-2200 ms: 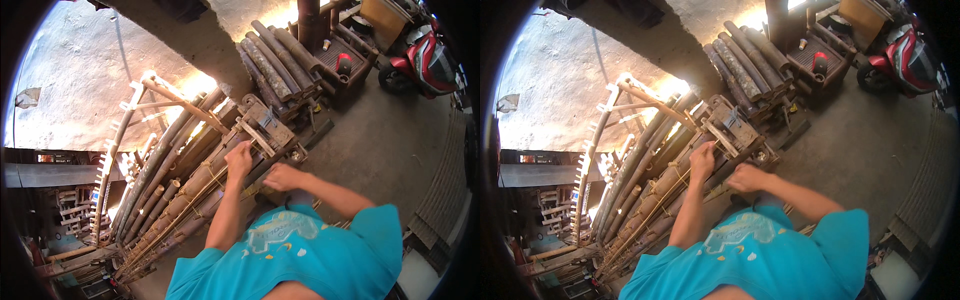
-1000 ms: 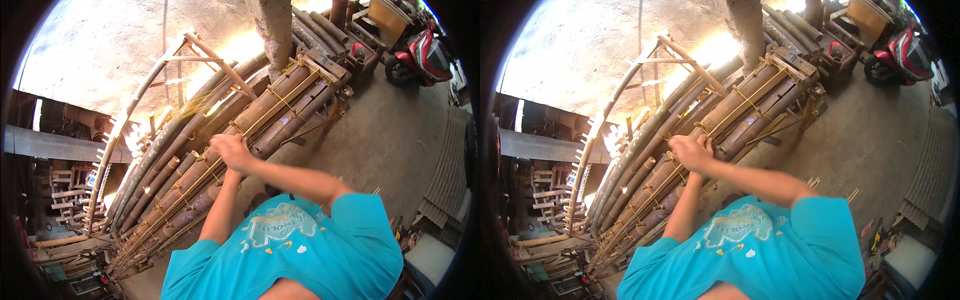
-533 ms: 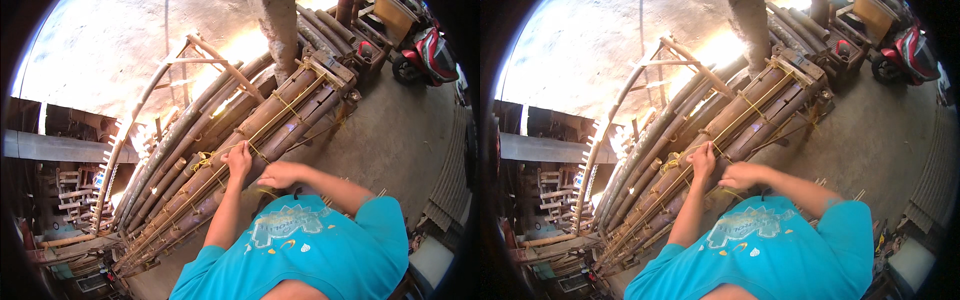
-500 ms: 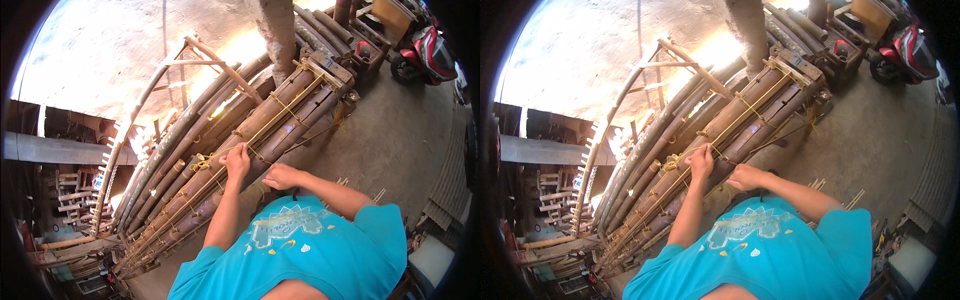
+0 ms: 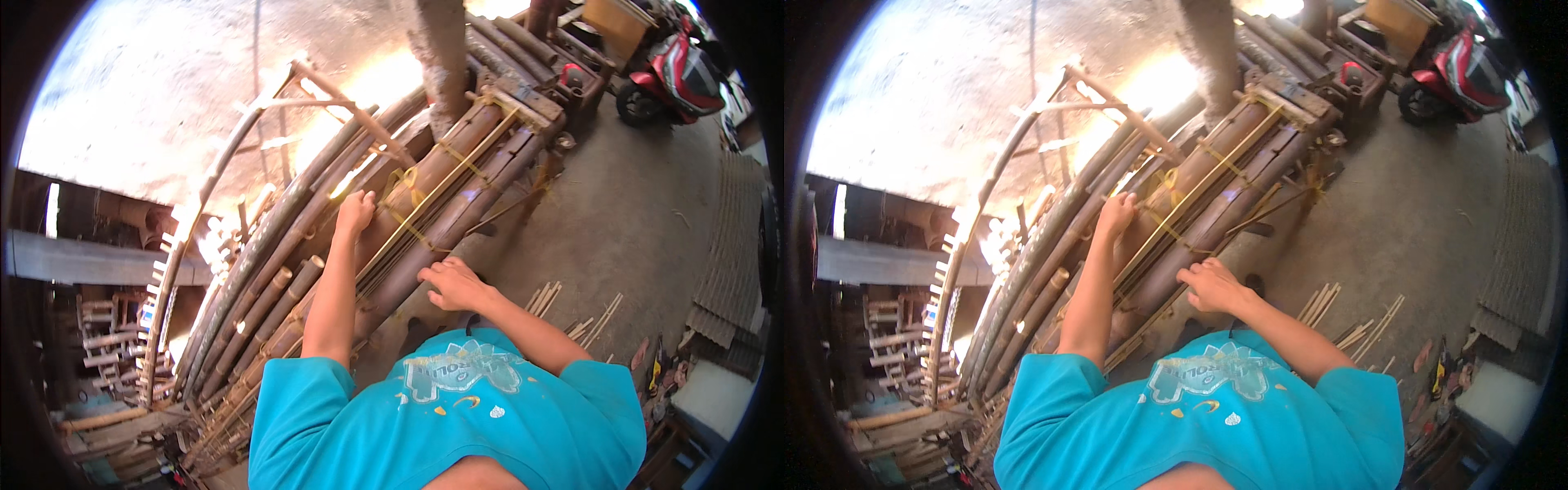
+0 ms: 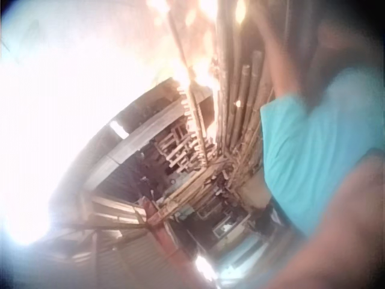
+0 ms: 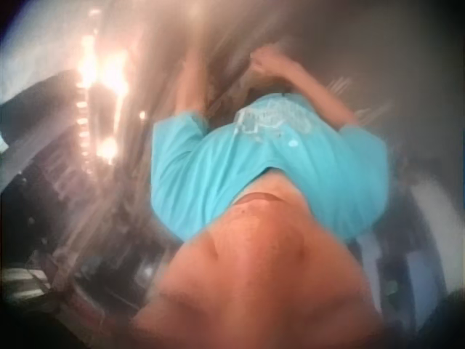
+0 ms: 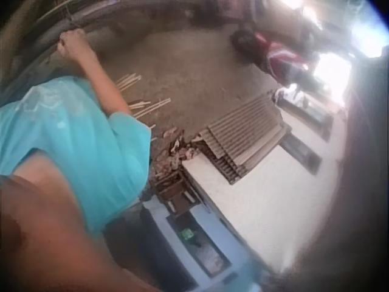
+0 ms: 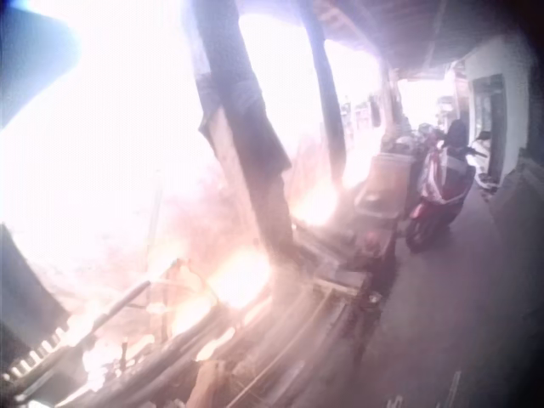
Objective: The person repeatedly picks up thin bamboo strips from the floor and ties them onto a horizontal bamboo rack using yellow string. The person secures each strip by wrapping and knotting the string around the rack and the strip.
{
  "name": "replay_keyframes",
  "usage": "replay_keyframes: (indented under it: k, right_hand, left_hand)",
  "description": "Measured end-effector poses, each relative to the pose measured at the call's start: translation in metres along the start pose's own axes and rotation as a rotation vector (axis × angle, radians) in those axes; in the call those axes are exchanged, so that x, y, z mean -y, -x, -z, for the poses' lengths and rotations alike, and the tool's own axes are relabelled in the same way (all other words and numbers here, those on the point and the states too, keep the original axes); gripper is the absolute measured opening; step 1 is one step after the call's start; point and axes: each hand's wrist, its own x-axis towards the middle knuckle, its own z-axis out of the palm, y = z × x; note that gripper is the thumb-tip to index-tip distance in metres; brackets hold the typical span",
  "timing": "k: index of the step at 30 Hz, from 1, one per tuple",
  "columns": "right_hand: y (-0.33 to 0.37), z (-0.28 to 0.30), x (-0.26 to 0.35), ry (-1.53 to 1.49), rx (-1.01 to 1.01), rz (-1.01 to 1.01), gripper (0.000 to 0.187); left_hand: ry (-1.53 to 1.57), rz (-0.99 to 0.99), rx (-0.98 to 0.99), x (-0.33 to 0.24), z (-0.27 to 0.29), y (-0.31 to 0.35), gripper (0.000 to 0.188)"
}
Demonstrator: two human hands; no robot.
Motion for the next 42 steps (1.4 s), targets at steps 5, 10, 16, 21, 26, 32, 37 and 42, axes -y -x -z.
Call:
replay_keyframes:
  k: [5,10,16,21,26,32,37,42]
  right_hand:
    - [0.010,-0.086,0.062,-0.835,0.312,-0.273,0.029]
    - [-0.023,-0.142,0.108,-2.114,-0.683,-0.742,0.023]
    - [-0.153,-0.078,0.188,-0.361,-0.007,-0.041,0.035]
    - [-0.207,-0.088,0.085,0.065,0.211,-0.238,0.052]
    - [-0.128,-0.032,0.147,-0.604,0.409,0.119,0.044]
    - [-0.026,-0.124,0.107,-0.268,0.141,0.226,0.042]
    - [-0.024,-0.122,0.116,-0.027,0.191,0.193,0.036]
    - [-0.015,-0.140,0.165,-0.071,0.318,0.060,0.035]
  left_hand:
    - [-0.177,-0.043,-0.306,0.047,0.055,0.118,0.038]
    - [-0.268,-0.110,-0.062,0.082,0.022,0.220,0.029]
    - [-0.123,-0.129,-0.326,0.109,-0.017,0.208,0.031]
    - [0.003,-0.161,-0.203,0.090,0.004,0.203,0.027]
    - [-0.097,-0.214,-0.357,0.107,0.001,0.213,0.025]
    - [0.434,-0.243,-0.365,0.076,0.025,0.188,0.024]
    - [0.347,-0.132,-0.533,0.063,0.078,0.102,0.029]
    - [0.054,-0.063,-0.271,0.121,0.045,0.085,0.034]
